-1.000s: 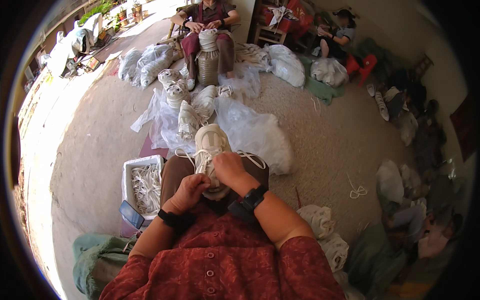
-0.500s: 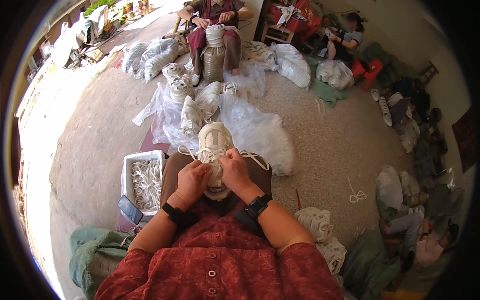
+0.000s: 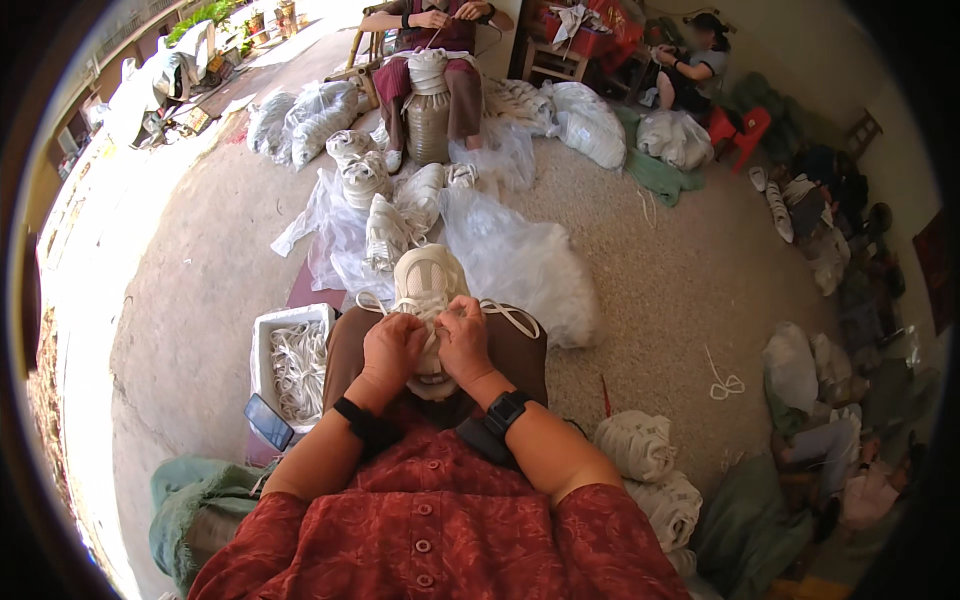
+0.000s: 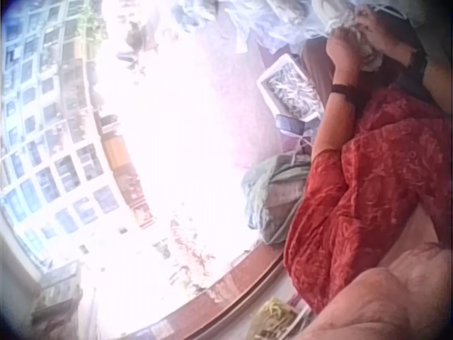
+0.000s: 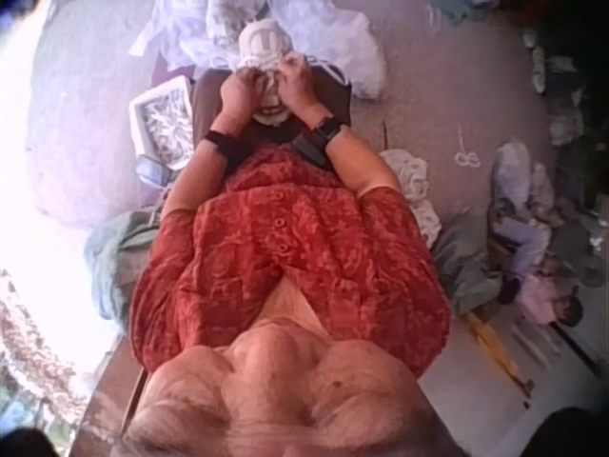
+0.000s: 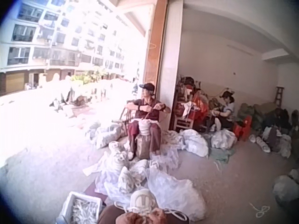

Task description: Lacing a white sneaker in a shoe finishing area.

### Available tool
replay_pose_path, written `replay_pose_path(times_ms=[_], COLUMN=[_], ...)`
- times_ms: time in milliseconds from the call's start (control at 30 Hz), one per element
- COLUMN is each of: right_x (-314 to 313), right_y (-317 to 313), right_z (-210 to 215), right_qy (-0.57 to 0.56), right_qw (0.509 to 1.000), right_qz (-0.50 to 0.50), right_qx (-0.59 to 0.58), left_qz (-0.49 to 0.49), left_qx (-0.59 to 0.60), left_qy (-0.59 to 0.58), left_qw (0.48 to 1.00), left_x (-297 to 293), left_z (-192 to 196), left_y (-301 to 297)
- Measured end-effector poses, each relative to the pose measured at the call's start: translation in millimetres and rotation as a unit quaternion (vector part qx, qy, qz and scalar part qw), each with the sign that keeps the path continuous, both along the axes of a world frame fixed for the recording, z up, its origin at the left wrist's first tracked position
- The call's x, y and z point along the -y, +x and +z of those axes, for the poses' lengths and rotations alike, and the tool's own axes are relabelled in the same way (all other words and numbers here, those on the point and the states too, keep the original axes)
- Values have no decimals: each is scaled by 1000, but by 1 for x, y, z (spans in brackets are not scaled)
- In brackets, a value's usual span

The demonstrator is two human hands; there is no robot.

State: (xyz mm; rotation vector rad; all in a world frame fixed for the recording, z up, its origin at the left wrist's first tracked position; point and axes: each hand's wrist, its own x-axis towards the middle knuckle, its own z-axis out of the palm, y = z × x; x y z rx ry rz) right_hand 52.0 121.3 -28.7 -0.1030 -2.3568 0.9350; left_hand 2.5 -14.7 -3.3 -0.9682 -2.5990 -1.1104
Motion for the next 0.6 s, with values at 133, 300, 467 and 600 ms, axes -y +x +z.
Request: replay_pose_path(times_ms=[133, 300, 467, 600], right_x=[-6, -11, -5, 8], right_y=[1, 18, 11, 14], right_z=[0, 26, 14, 22], right_qy=[-43, 49, 66, -67], right_qw=[999, 998, 993, 988], right_qz=[31, 40, 38, 54], right_qx=[5, -9, -87, -129], left_qz=[8, 30, -74, -95], left_qx=[59, 126, 425, 530], left_qy=[48, 124, 337, 410], left_qw=[997, 984, 837, 736], left_x=[7, 32, 18, 13], left_z=[0, 0, 10, 18], left_y=[-7, -17, -12, -10])
